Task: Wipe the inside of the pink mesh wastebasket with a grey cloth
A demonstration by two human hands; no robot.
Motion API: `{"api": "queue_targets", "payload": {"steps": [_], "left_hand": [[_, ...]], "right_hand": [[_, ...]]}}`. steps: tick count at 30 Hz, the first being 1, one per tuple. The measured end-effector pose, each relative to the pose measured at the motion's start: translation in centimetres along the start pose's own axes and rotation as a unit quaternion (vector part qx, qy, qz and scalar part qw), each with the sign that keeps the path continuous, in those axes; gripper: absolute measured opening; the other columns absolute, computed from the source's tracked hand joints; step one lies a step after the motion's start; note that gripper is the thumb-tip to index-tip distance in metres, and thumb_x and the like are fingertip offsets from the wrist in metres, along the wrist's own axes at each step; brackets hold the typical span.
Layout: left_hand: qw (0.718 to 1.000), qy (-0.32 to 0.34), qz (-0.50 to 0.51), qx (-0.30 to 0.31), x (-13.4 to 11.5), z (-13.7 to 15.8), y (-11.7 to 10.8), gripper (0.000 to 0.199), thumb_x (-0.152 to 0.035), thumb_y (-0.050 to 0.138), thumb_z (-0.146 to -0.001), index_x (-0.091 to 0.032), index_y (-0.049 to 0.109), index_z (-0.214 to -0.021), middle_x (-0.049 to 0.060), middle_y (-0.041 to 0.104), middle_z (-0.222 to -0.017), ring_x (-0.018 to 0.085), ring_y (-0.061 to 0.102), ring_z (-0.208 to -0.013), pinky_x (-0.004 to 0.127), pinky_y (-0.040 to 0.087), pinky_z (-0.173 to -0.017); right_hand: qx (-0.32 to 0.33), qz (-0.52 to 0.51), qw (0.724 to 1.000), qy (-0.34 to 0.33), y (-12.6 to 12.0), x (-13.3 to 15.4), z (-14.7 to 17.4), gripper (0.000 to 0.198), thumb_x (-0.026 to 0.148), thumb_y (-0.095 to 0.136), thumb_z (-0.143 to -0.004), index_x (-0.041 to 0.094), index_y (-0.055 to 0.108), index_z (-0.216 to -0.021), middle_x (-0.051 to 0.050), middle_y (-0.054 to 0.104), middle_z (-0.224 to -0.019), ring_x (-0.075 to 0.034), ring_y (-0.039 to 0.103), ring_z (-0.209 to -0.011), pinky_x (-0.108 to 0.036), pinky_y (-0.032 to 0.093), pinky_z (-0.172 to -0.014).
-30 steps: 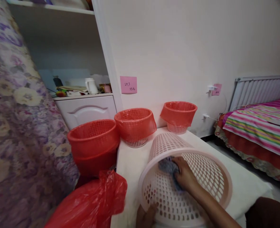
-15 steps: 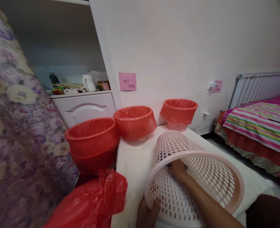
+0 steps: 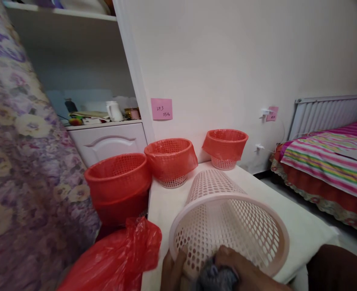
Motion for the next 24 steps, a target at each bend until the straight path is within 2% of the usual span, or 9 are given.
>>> {"api": "queue_targets", "payload": {"steps": [2, 4, 6, 8, 12, 14, 16, 20, 24], "left_hand": [[1.000, 0.002, -0.001, 0.000, 0.8, -0.6, -0.2, 0.061, -0.048, 0.076, -0.064, -0.008, 0.060, -0.108, 0.017, 0.073, -0.105, 0.035, 0.065, -0.107, 0.040, 0.055, -0.082], [0.999, -0.021, 0.025, 0.011, 2.7, -1.1, 0.3, 0.063, -0.047, 0.079, -0.058, -0.010, 0.061, -0.106, 0.017, 0.074, -0.102, 0.036, 0.066, -0.106, 0.042, 0.055, -0.081], [0.996, -0.048, 0.065, 0.023, 4.7, -1.4, 1.3, 0.069, -0.043, 0.083, -0.053, -0.012, 0.059, -0.109, 0.016, 0.075, -0.101, 0.035, 0.067, -0.103, 0.043, 0.055, -0.081], [0.990, -0.069, 0.114, 0.035, 6.5, -1.4, 2.5, 0.075, -0.040, 0.086, -0.049, -0.013, 0.055, -0.112, 0.015, 0.076, -0.098, 0.035, 0.069, -0.099, 0.043, 0.056, -0.080], [0.978, -0.093, 0.178, 0.051, 7.8, -1.3, 3.9, 0.078, -0.034, 0.087, -0.047, -0.015, 0.052, -0.115, 0.015, 0.076, -0.098, 0.034, 0.070, -0.095, 0.043, 0.056, -0.083], [0.980, -0.093, 0.168, 0.058, 7.5, -1.4, 3.9, 0.075, -0.034, 0.086, -0.049, -0.015, 0.053, -0.115, 0.015, 0.075, -0.102, 0.035, 0.069, -0.099, 0.044, 0.056, -0.086], [0.990, -0.052, 0.111, 0.065, 6.3, -1.6, 3.6, 0.072, -0.038, 0.084, -0.053, -0.014, 0.057, -0.114, 0.016, 0.074, -0.107, 0.035, 0.067, -0.105, 0.045, 0.054, -0.091], [0.995, 0.066, -0.016, 0.072, 3.5, -1.9, 3.1, 0.069, -0.048, 0.079, -0.059, -0.010, 0.061, -0.114, 0.018, 0.072, -0.111, 0.037, 0.065, -0.108, 0.049, 0.050, -0.096], [0.997, 0.062, -0.027, 0.025, 2.8, -1.7, 2.7, 0.071, -0.046, 0.077, -0.060, -0.010, 0.058, -0.119, 0.019, 0.068, -0.120, 0.036, 0.057, -0.121, 0.050, 0.043, -0.106]], "right_hand": [[-0.061, 0.007, 0.998, -0.009, -2.5, -0.2, -1.0, 0.056, 0.000, 0.048, -0.049, 0.026, 0.062, -0.097, 0.001, 0.064, -0.102, -0.017, 0.059, -0.099, -0.027, 0.046, -0.087], [-0.158, 0.073, 0.984, 0.034, -5.2, -1.2, -2.9, 0.064, -0.002, 0.046, -0.049, 0.023, 0.061, -0.106, -0.004, 0.061, -0.111, -0.019, 0.055, -0.108, -0.029, 0.043, -0.096], [-0.232, 0.128, 0.960, 0.093, -7.2, -2.8, -5.4, 0.065, -0.002, 0.046, -0.056, 0.020, 0.059, -0.116, -0.009, 0.057, -0.122, -0.024, 0.049, -0.119, -0.036, 0.039, -0.103], [-0.266, 0.156, 0.939, 0.154, -8.0, -4.8, -7.9, 0.063, 0.000, 0.046, -0.065, 0.020, 0.055, -0.124, -0.013, 0.054, -0.130, -0.031, 0.041, -0.128, -0.045, 0.035, -0.106], [-0.240, 0.194, 0.923, 0.227, -7.2, -8.3, -11.9, 0.051, 0.007, 0.054, -0.075, 0.017, 0.056, -0.125, -0.016, 0.058, -0.128, -0.035, 0.043, -0.128, -0.053, 0.036, -0.103], [-0.216, 0.210, 0.924, 0.235, -6.4, -9.4, -12.7, 0.047, 0.012, 0.060, -0.078, 0.016, 0.056, -0.125, -0.015, 0.057, -0.129, -0.033, 0.047, -0.125, -0.054, 0.039, -0.101], [-0.203, 0.224, 0.923, 0.239, -5.9, -10.1, -12.9, 0.041, 0.017, 0.061, -0.082, 0.017, 0.056, -0.123, -0.012, 0.057, -0.131, -0.030, 0.049, -0.123, -0.053, 0.039, -0.101], [-0.189, 0.237, 0.921, 0.244, -5.9, -10.3, -12.7, 0.033, 0.018, 0.061, -0.084, 0.017, 0.059, -0.117, -0.010, 0.058, -0.126, -0.028, 0.052, -0.118, -0.051, 0.041, -0.100], [-0.168, 0.226, 0.934, 0.220, -6.0, -8.6, -11.7, 0.047, 0.005, 0.058, -0.075, 0.019, 0.058, -0.119, -0.009, 0.058, -0.123, -0.030, 0.051, -0.116, -0.047, 0.044, -0.092]]}}
Point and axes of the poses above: each hand's wrist, its own z-axis away from the middle knuckle, its own y-axis out of the palm, x = y × z, the point moved 5 cm from there along -z, towards the middle knuckle
